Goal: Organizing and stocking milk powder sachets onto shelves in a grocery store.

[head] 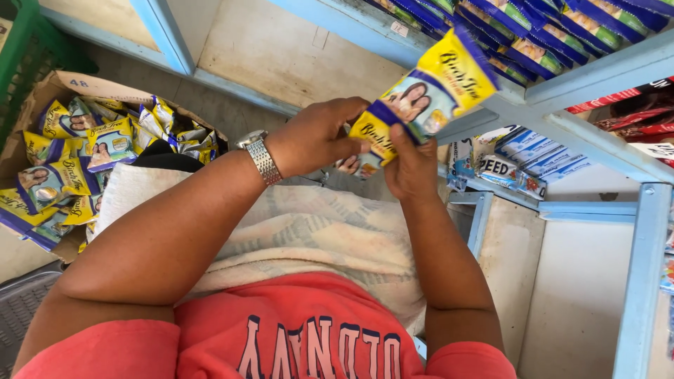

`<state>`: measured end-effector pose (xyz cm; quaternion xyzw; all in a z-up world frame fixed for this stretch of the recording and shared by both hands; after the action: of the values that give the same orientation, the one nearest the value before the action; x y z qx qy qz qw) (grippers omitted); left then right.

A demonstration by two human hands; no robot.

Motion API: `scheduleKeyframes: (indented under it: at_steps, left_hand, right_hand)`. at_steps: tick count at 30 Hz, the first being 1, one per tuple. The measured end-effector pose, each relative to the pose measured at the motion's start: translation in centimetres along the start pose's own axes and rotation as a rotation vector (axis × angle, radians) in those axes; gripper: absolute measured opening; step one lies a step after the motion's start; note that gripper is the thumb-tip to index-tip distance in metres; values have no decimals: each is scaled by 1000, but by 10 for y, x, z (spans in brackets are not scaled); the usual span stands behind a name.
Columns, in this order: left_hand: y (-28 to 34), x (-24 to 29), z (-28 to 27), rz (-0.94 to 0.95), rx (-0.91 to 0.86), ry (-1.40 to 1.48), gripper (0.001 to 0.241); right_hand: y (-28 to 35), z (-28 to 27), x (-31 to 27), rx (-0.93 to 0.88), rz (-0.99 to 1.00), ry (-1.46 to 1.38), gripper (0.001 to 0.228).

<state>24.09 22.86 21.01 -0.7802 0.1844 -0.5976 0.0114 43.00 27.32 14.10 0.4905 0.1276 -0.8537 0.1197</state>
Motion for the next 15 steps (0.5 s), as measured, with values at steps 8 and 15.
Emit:
scheduleKeyframes:
  at_steps: [8, 15]
  left_hand:
    - [0, -3, 7, -52, -1, -235, 43]
    - [3, -3, 6, -32, 33, -394, 33]
  right_hand:
    - [0, -13, -25, 158, -277, -48, 27]
    - [1, -29, -27, 171, -330, -2, 25]
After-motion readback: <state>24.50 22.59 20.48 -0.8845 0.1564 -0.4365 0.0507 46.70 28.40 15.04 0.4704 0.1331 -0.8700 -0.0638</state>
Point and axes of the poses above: each hand's wrist, its own y-axis away from the middle knuckle, its own z-axis out of the palm, x = y × z, the point moved 6 cm from there along -y, towards the middle knuckle, and after that the axes turned 1 degree about x, right-handed, at the moved point
